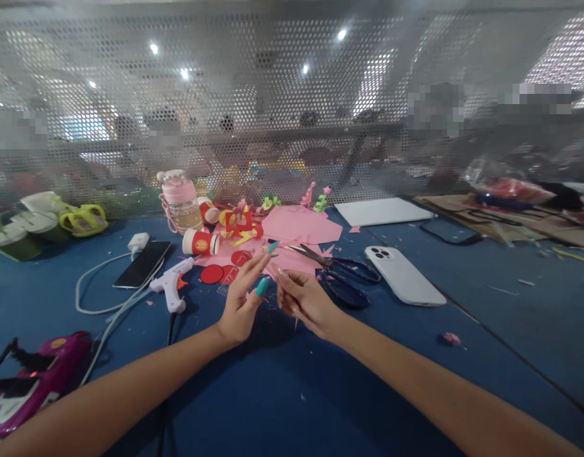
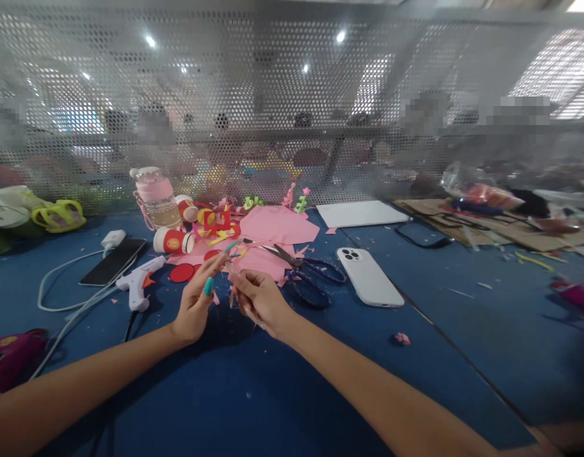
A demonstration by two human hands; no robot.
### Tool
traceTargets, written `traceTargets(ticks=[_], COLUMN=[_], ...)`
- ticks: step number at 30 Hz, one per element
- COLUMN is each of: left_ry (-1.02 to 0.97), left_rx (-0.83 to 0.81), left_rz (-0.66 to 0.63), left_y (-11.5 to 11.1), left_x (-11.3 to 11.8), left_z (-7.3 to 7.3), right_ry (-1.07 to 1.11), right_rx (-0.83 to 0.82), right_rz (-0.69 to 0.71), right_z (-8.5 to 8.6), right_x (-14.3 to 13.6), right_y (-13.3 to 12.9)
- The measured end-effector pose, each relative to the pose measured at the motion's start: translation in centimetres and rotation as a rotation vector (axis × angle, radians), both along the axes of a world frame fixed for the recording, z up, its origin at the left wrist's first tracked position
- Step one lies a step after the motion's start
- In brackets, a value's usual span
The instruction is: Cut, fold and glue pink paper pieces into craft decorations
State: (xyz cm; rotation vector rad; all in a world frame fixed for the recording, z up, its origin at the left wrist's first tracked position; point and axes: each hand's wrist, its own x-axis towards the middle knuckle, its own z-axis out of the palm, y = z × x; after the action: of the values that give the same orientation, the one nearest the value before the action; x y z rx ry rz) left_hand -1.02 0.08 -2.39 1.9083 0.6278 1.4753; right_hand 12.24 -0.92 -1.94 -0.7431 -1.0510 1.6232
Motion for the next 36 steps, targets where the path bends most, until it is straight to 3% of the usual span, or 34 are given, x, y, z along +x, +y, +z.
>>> traceTargets(ticks=[3,8,20,23,28,36], left_ry=[0.076,0.165,0.305,0.323,0.252,0.028], left_rx=[0.158,0.186,0.276,0.288,0.119,-0.311], left_rz=[0.006,0.042,-0.212,-0.180,0.032,-0.144], left_y=[0.2,0.4,0.4,0.3,0.4,0.4], left_x=[-0.3,-0.3,-0.2,-0.3,-0.2,0.3], left_z=[-0.5,-0.7,-0.3,-0.3,0.0,0.7], right_ry=[-0.037,-0.058,-0.127,-0.151,-0.141,-0.109], right_rx=[0.021,0.046,0.099,0.116,0.073,0.035], right_rz=[-0.049,-0.063,-0.102,-0.091,-0.060,0.031], right_z=[-0.1,-0.1,-0.1,-0.2,-0.5,-0.4], right_x=[0.2,0.4,0.5,0.6,0.3,0.1], right_y=[0.2,0.3,0.5,0.5,0.4,0.1])
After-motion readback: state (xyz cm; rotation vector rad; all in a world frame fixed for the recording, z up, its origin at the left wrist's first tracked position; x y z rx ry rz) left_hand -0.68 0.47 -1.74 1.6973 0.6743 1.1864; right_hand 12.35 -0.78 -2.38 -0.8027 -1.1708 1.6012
